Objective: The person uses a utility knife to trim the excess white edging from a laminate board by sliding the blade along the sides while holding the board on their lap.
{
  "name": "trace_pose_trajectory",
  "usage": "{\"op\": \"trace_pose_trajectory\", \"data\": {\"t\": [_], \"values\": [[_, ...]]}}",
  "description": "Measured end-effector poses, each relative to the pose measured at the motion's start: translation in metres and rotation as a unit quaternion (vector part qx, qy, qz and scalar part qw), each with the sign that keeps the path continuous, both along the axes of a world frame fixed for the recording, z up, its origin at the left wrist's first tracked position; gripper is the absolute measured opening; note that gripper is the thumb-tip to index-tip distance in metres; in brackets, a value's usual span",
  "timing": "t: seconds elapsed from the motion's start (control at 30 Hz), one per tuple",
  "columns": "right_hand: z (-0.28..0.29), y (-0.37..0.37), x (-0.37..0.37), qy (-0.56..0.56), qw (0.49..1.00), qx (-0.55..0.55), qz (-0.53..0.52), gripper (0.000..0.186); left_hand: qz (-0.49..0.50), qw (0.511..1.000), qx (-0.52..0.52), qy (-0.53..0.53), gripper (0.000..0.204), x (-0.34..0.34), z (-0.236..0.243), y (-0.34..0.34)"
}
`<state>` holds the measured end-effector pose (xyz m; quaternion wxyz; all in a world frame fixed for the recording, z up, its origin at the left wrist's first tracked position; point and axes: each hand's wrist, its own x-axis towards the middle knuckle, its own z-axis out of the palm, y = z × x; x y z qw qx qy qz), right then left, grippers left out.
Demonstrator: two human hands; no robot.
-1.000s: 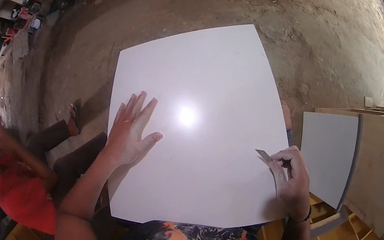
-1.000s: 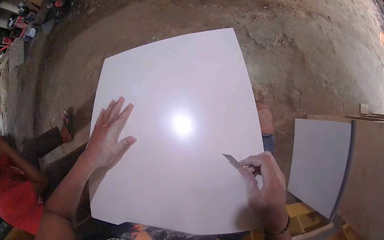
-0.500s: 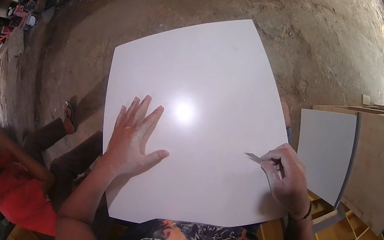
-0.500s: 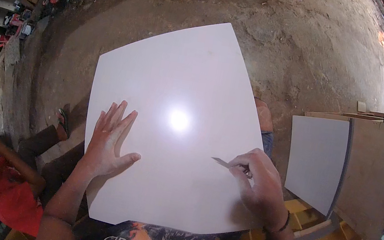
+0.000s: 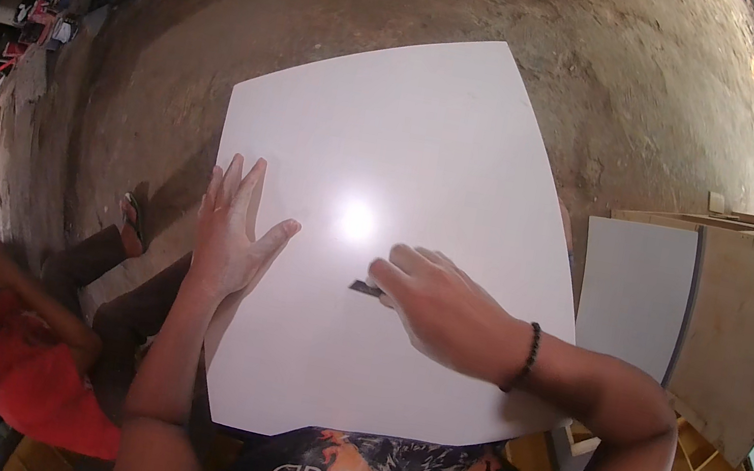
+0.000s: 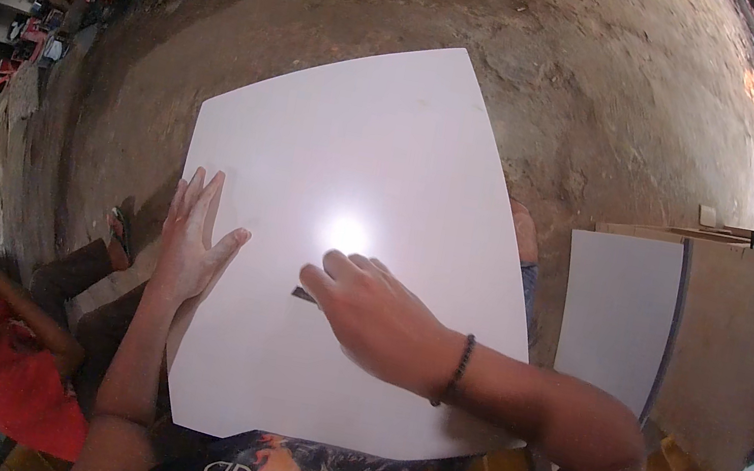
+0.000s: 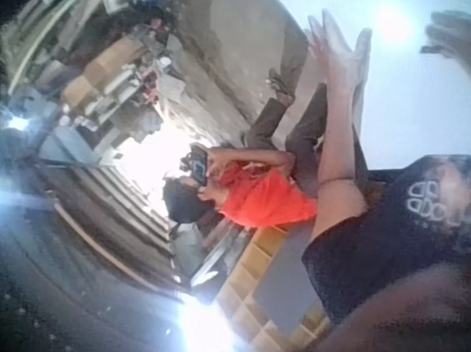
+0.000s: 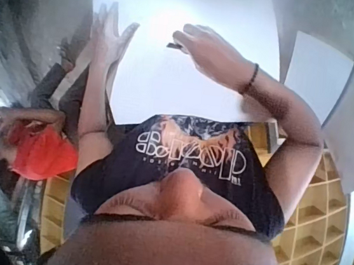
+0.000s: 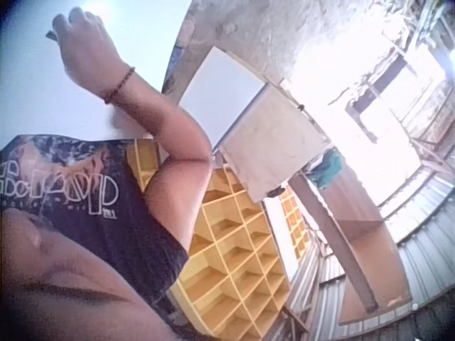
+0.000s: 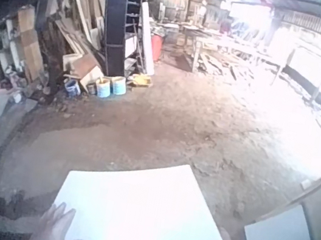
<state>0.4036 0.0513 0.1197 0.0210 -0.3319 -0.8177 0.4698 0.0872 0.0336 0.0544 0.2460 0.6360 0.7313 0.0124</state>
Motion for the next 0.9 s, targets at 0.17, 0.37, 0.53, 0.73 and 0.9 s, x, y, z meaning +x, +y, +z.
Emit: {"op": "trace_pose_trajectory", "data": {"t": [0.17,0.37,0.53,0.73,0.9], "values": [[-0.016,-0.013,-0.020,0.042,0.996,0.070,0.024,0.029,-0.005,1.000,0.014,-0.005,0.094,-0.004,-0.004,-0.002],[-0.011,-0.011,-0.018,0.006,0.994,0.110,0.024,0.026,-0.012,1.000,0.018,0.001,0.092,-0.005,-0.001,-0.002],[-0.006,-0.014,-0.022,-0.013,0.994,0.105,0.039,0.026,-0.018,1.000,0.009,0.018,0.092,-0.009,-0.004,-0.004],[-0.003,-0.013,-0.022,0.001,0.994,0.097,0.055,0.026,-0.012,1.000,0.005,0.016,0.093,-0.009,-0.003,-0.006],[-0.009,-0.021,-0.024,0.014,0.994,0.077,0.076,0.027,-0.005,1.000,0.005,-0.001,0.092,-0.008,0.000,-0.005]]}}
